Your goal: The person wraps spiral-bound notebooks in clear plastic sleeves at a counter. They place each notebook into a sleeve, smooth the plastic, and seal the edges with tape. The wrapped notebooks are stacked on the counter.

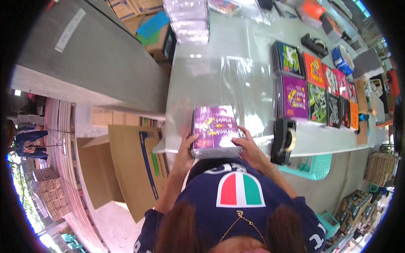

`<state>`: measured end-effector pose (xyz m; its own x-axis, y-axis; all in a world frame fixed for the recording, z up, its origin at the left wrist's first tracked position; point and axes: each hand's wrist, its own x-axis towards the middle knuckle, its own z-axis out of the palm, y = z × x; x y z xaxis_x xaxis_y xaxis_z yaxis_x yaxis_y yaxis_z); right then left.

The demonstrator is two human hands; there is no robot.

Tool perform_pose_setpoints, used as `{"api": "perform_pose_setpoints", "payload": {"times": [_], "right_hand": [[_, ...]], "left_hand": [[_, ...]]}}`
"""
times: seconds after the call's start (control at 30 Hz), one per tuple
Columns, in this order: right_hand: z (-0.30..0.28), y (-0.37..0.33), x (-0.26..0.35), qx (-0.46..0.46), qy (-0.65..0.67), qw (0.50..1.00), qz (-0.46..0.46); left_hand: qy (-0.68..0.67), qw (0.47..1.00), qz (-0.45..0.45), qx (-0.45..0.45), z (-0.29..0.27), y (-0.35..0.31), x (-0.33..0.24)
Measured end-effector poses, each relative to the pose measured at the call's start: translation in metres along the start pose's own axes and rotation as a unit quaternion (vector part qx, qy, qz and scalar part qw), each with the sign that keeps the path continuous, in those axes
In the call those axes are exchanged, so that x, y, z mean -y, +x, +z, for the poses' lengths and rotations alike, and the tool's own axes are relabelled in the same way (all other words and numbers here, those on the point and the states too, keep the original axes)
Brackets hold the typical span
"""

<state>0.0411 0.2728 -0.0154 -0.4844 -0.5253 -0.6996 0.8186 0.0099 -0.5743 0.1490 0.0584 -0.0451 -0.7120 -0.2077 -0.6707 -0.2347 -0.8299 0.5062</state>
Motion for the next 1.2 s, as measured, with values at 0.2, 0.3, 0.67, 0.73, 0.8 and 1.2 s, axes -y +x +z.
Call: {"api": "perform_pose_setpoints", "payload": {"times": [0.2,0.3,0.67,0.73,0.8,1.2], "right_hand": [[0.061,0.002,0.105,0.048,-0.06,0.967,-0.245],[0.105,0.009,0.177,0.105,-0.166,0.849,-0.491],[0.234,0.173,0.447,-0.02,-0.252,0.571,-0.781],[0.184,0.233,0.486,-0.098,-0.329,0.419,-0.841],[0.211,0.224,0.462,-0.017,-0.315,0.514,-0.797],[-0.029,0.165,0.323,0.092,-0.627,0.642,-0.431]], "left_hand": [[0.154,0.94,0.284,0.104,0.077,0.004,-0.107],[0.099,0.913,0.377,0.125,0.133,0.011,-0.19],[0.126,0.829,0.475,0.267,0.287,0.11,-0.476],[0.136,0.835,0.465,0.259,0.319,0.145,-0.458],[0.172,0.845,0.473,0.183,0.3,0.179,-0.451],[0.286,0.605,0.743,0.02,0.26,0.191,-0.492]]}}
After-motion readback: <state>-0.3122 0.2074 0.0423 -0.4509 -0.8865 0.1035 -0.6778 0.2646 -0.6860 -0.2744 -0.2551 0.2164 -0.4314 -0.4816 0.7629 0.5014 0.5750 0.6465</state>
